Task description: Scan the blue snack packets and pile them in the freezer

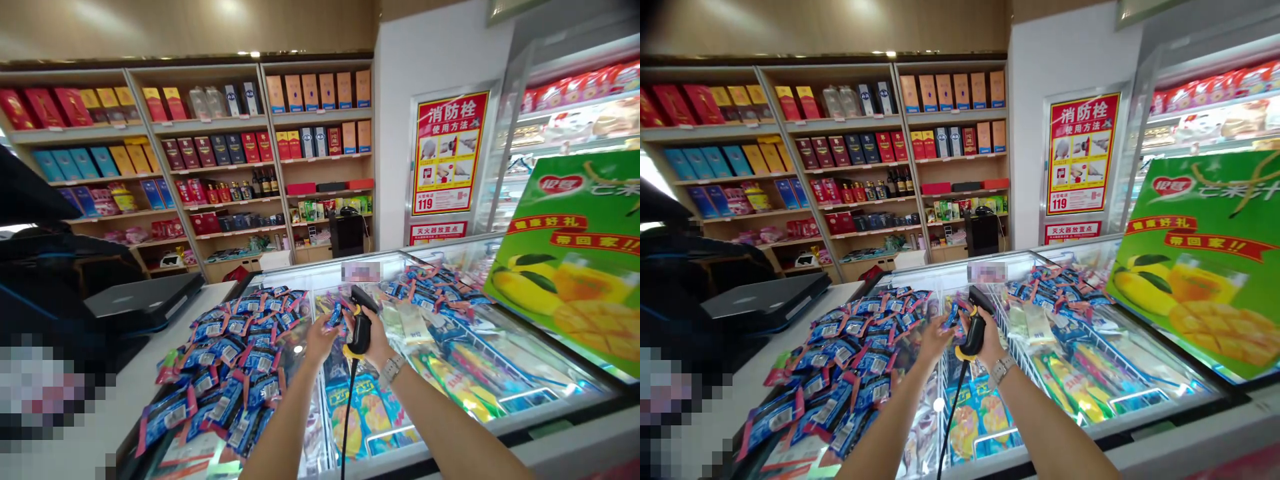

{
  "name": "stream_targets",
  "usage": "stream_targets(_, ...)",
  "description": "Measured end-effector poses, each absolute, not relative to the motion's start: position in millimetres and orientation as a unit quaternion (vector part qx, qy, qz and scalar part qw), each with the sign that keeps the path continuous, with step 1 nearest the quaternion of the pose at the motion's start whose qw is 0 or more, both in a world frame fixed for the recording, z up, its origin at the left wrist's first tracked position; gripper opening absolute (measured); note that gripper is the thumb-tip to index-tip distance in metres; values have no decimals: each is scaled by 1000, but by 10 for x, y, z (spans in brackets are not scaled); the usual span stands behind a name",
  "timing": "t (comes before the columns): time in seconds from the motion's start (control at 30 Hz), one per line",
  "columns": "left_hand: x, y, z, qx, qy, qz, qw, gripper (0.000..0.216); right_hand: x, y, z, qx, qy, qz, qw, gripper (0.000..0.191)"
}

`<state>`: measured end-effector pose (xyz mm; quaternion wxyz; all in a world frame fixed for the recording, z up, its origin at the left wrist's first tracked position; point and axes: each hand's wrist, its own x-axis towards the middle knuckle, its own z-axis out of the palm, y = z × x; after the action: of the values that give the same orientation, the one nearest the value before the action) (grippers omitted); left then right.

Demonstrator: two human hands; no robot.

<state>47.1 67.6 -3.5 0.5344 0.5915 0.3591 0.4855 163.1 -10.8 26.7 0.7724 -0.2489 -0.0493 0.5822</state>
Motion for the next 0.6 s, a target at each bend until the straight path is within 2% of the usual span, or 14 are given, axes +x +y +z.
stream_targets(0.13,374,676,-25,462,354,540,608,31,1566,-135,316,-270,-72,582,764,10)
stream_targets(0.23,244,688,-13,387,347,598,610,33,1561,-201,329,-367,-163,536,742,9)
stream_targets(0.3,160,703,-1,369,364,622,587,33,1579,-275,355,-438,-282,502,690,13)
stream_targets(0.43,76,743,25,347,409,628,564,19,1583,-439,461,-559,-496,396,533,26)
stream_targets(0.5,78,757,29,335,420,631,560,17,1561,-492,507,-604,-529,347,485,29)
stream_targets(0.6,99,765,19,333,425,631,557,16,1534,-511,527,-629,-533,325,464,32)
